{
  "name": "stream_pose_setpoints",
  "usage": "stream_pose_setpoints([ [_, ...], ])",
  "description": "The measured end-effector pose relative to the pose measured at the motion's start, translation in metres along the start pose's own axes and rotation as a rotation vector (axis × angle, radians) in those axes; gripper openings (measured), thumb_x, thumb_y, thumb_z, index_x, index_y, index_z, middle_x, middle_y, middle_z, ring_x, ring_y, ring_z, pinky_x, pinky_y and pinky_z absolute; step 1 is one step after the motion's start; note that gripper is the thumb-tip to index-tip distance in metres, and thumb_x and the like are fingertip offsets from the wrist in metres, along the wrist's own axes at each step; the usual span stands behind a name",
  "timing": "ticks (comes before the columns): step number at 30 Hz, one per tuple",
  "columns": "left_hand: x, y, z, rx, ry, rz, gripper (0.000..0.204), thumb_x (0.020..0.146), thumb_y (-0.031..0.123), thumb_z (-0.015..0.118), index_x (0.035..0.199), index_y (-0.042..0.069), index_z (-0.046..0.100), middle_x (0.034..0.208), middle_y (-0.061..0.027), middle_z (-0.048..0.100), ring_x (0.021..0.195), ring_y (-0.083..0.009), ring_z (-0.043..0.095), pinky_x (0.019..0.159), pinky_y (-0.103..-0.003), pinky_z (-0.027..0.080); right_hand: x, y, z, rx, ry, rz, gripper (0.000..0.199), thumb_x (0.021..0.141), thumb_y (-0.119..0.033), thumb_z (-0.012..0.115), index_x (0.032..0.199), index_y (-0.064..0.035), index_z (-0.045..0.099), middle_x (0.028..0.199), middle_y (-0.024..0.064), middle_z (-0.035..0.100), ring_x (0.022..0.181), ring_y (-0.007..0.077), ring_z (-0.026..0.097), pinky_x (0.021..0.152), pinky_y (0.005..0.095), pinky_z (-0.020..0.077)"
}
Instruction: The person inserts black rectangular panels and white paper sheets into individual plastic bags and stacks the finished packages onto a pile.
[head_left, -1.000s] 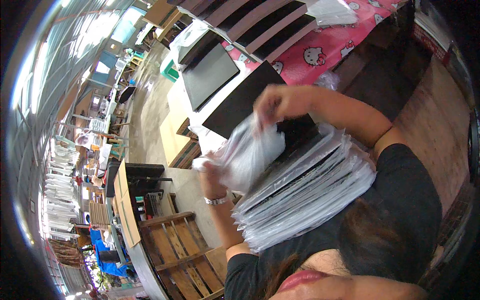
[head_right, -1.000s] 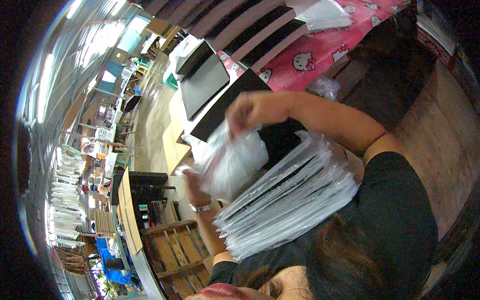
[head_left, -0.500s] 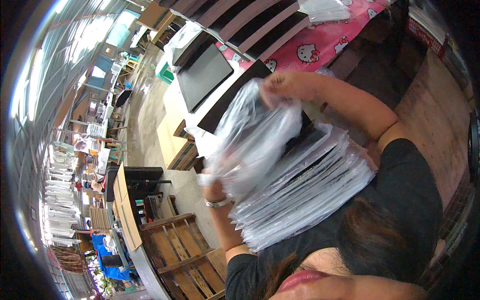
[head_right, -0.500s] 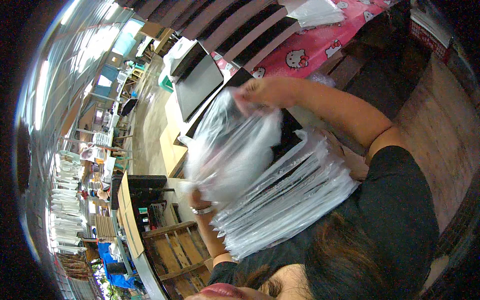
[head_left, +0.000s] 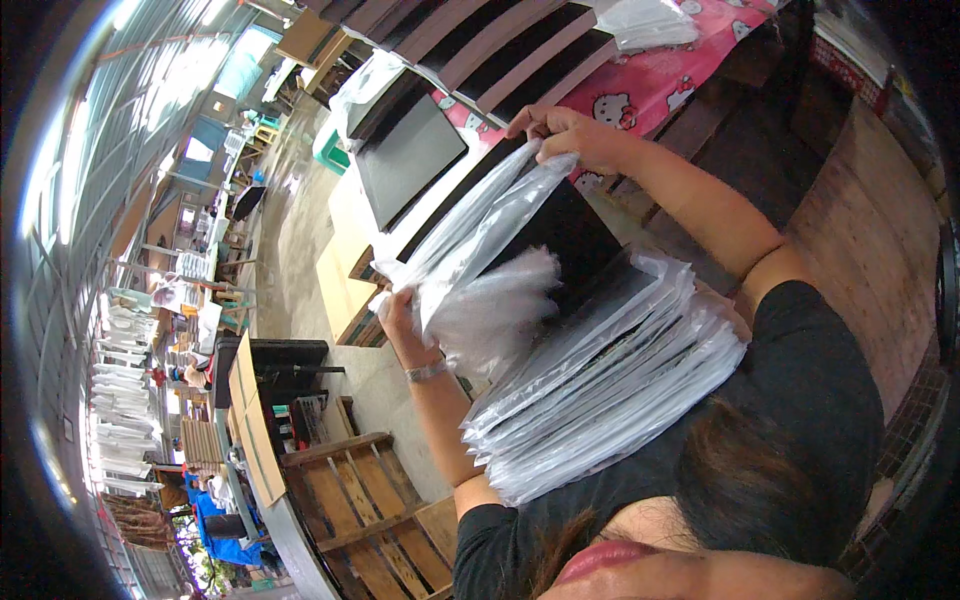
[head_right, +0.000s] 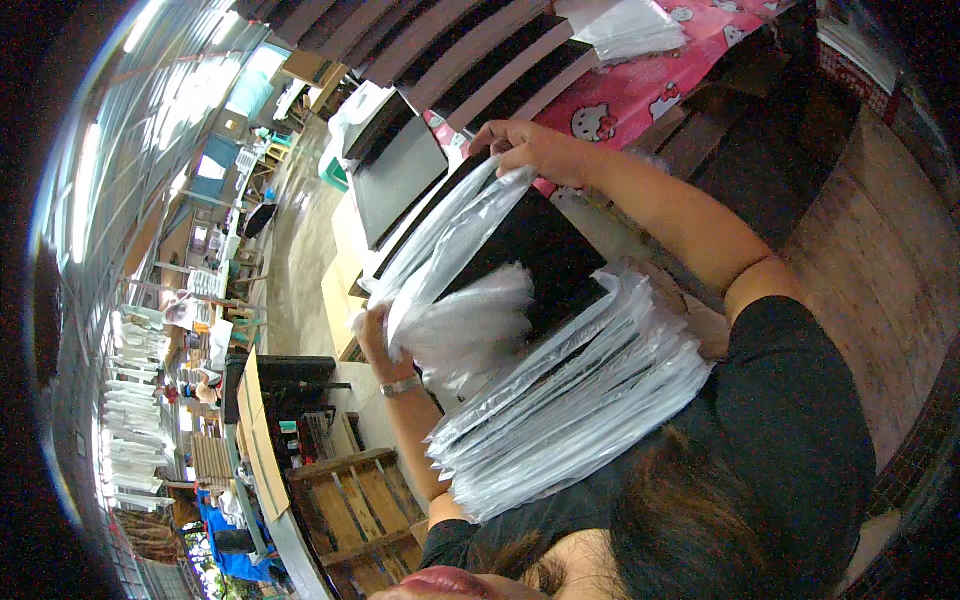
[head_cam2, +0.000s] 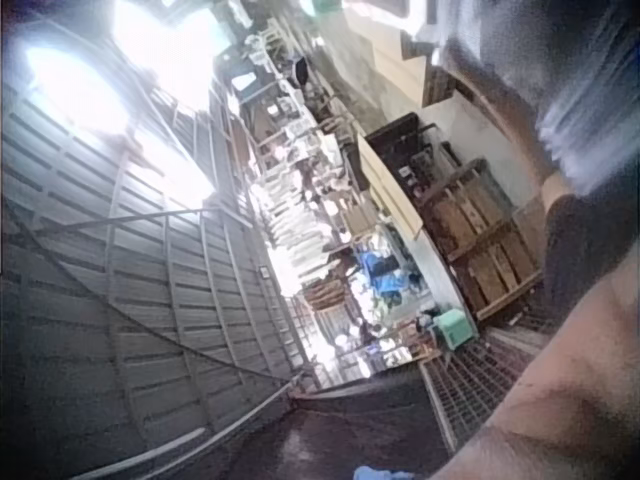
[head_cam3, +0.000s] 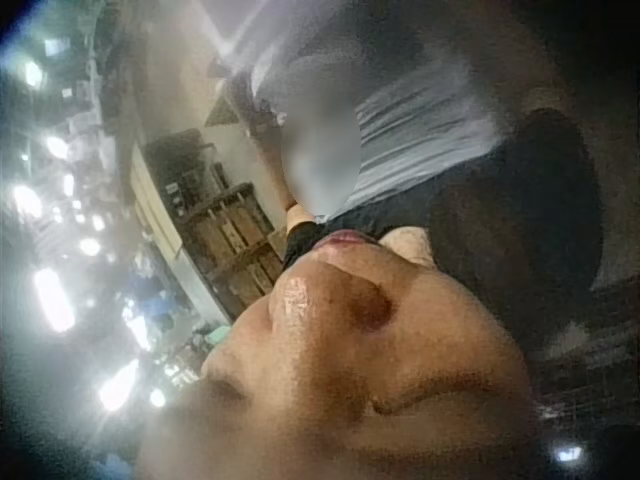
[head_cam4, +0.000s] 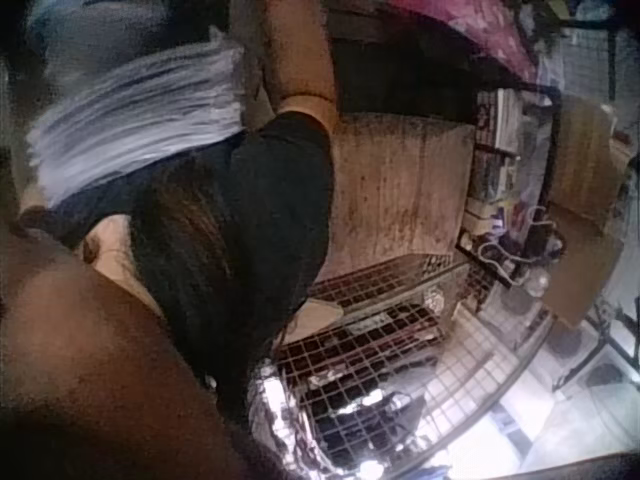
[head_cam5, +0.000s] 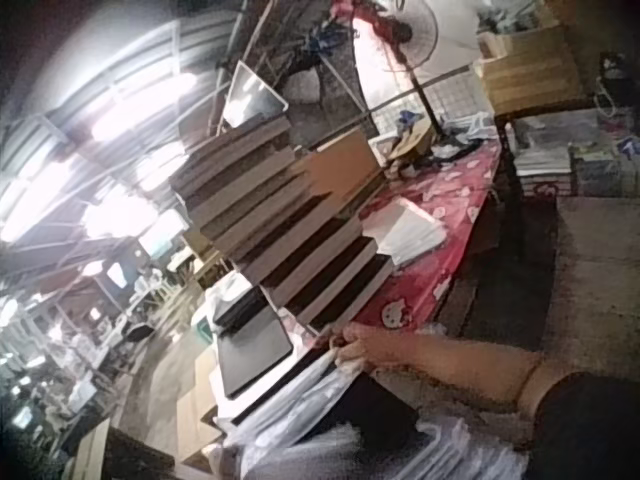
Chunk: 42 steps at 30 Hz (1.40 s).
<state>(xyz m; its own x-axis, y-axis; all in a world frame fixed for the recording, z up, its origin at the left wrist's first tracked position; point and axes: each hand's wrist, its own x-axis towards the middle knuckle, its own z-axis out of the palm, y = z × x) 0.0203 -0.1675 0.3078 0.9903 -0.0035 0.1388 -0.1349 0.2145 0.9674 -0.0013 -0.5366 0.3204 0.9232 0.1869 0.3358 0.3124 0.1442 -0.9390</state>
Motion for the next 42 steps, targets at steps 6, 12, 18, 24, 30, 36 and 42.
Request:
stream_pose_setpoints([
  [6, -0.012, -0.01, 0.045, 0.813, 0.132, 0.293, 0.056, 0.08, -0.008, 0.047, 0.135, -0.001, 0.037, 0.077, -0.0092, 0.059, 0.061, -0.0106, 0.048, 0.056, -0.026, 0.041, -0.019, 0.023, 0.031, -1.075, 0.462, -0.275, 0.057, 0.075, -0.005, 0.057, 0.13, -0.0097, 0.045, 0.107, 0.0163, 0.047, 0.08, 0.0335, 0.058, 0.076, 0.0401, 0.0491],
  [12, -0.073, 0.005, 0.039, 0.891, 0.055, 0.303, 0.036, 0.083, 0.002, 0.05, 0.119, -0.004, 0.052, 0.067, -0.0032, 0.057, 0.055, -0.0081, 0.047, 0.049, -0.024, 0.038, -0.052, 0.009, 0.029, -0.846, 0.322, -0.359, 0.037, 0.076, -0.004, 0.058, 0.113, -0.0059, 0.059, 0.104, 0.0136, 0.052, 0.073, 0.0227, 0.06, 0.067, 0.0358, 0.0501],
  [18, -0.025, 0.011, -0.036, 0.096, -0.263, -0.427, 0.03, 0.084, 0.03, 0.06, 0.101, 0.006, 0.058, 0.088, -0.0037, 0.063, 0.068, -0.0153, 0.059, 0.055, -0.026, 0.047, -0.049, 0.005, -0.003, 0.12, 0.058, 0.239, 0.032, 0.071, -0.006, 0.06, 0.103, -0.0045, 0.059, 0.086, 0.0018, 0.06, 0.072, 0.0107, 0.056, 0.06, 0.025, 0.0448],
  [24, -0.032, -0.095, -0.062, 0.431, -0.55, -0.691, 0.034, 0.083, 0.035, 0.061, 0.103, 0.009, 0.058, 0.09, -0.0023, 0.06, 0.079, -0.0156, 0.056, 0.065, -0.029, 0.046, -0.102, 0.114, -0.037, 0.079, -0.034, 0.76, 0.037, 0.068, -0.009, 0.063, 0.105, -0.0049, 0.06, 0.083, 0.0042, 0.061, 0.07, 0.0154, 0.056, 0.062, 0.029, 0.0461],
  [30, -0.087, -0.201, -0.093, 0.364, -0.29, -0.757, 0.031, 0.081, 0.033, 0.064, 0.099, 0.008, 0.059, 0.086, -0.0011, 0.058, 0.075, -0.0146, 0.055, 0.063, -0.028, 0.044, -0.155, 0.22, -0.05, 0.037, -0.003, 0.836, 0.032, 0.072, -0.017, 0.065, 0.101, -0.0023, 0.061, 0.085, 0.0051, 0.063, 0.073, 0.0177, 0.058, 0.065, 0.0313, 0.0472],
  [36, -0.075, -0.16, -0.123, 0.179, -0.091, -0.451, 0.029, 0.079, 0.03, 0.067, 0.095, 0.007, 0.059, 0.081, 0.0, 0.057, 0.072, -0.0135, 0.053, 0.062, -0.028, 0.042, -0.084, 0.122, -0.051, -0.849, -0.256, 0.618, 0.033, 0.077, -0.026, 0.067, 0.096, 0.0002, 0.061, 0.085, 0.0061, 0.063, 0.076, 0.0186, 0.059, 0.069, 0.0316, 0.0475],
  [42, -0.058, 0.035, -0.003, 0.05, -0.402, -0.127, 0.041, 0.068, -0.004, 0.069, 0.106, 0.002, 0.055, 0.09, -0.0023, 0.057, 0.085, -0.013, 0.054, 0.077, -0.027, 0.045, 0.006, -0.01, 0.075, -0.384, -0.331, -0.089, 0.046, 0.078, -0.029, 0.071, 0.11, -0.0013, 0.053, 0.084, 0.0108, 0.063, 0.082, 0.0185, 0.061, 0.074, 0.0321, 0.0491],
])
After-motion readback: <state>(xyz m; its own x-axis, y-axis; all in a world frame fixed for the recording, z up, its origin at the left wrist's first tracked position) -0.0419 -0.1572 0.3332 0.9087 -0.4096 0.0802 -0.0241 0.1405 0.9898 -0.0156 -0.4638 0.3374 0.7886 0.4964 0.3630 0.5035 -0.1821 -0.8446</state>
